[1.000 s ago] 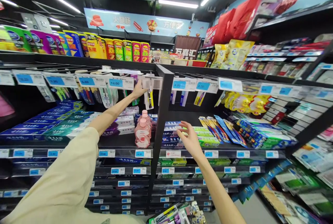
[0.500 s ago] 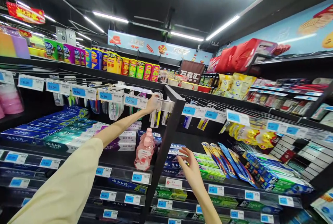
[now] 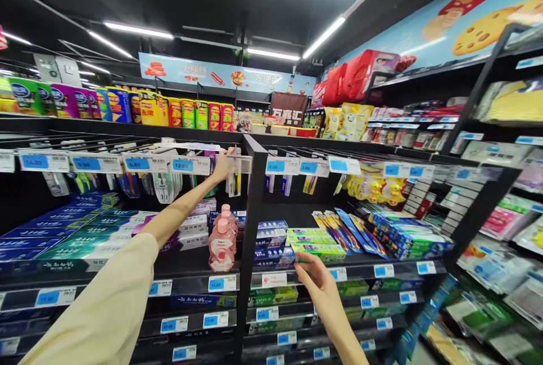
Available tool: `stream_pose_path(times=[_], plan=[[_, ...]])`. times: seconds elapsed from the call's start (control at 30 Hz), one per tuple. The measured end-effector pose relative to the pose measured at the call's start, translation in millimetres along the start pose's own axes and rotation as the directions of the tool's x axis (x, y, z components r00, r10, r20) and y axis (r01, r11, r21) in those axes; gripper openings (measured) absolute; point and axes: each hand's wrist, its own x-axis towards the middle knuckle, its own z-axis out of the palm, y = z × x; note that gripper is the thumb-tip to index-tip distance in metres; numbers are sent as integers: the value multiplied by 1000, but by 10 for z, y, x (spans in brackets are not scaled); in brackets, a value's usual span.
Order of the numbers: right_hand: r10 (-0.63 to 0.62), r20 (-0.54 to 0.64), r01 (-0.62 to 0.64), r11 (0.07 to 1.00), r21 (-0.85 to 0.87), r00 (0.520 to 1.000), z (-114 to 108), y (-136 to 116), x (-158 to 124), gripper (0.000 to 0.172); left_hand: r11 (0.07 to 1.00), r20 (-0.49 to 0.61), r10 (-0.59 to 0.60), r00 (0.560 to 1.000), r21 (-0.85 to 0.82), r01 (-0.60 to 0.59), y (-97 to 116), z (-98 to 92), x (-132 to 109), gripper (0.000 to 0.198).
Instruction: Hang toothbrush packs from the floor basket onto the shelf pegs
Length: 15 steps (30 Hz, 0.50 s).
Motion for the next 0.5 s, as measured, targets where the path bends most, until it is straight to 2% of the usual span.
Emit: stream_pose_path(times=[0.1,0.17,0.27,0.3,0.37,0.43,0.5], plan=[[37,-43,-37,999,1,998,-172,21,-345,58,1000,43,-4,999,15,4,97,-95,13,60],[66,-86,-64,998,28,994,-303,123,-607,52,999,92,0,996,38,-3,171,-221,-32,62],[195,-233,-154,971,185,953,-484,569,-1081,48,976,262,93,960,166,-140,370,-553,-272,63],[272,-296,-198,946,257,916,-532,812,-1278,48,955,331,130,935,212,-208,481,-704,-405,61],[451,-397,-307,874,376,799,-598,1407,-1751,46,918,420,145,896,281,-280,782,-1047,-742,51],[622,-489,-442,781,441,612,-608,2033,-2313,40,906,438,126,890,314,-283,1153,-1412,-1158,40],[771,-430,-617,635,464,470,-550,2522,-2884,44,917,413,68,908,333,-220,1522,-1746,-1630,36]])
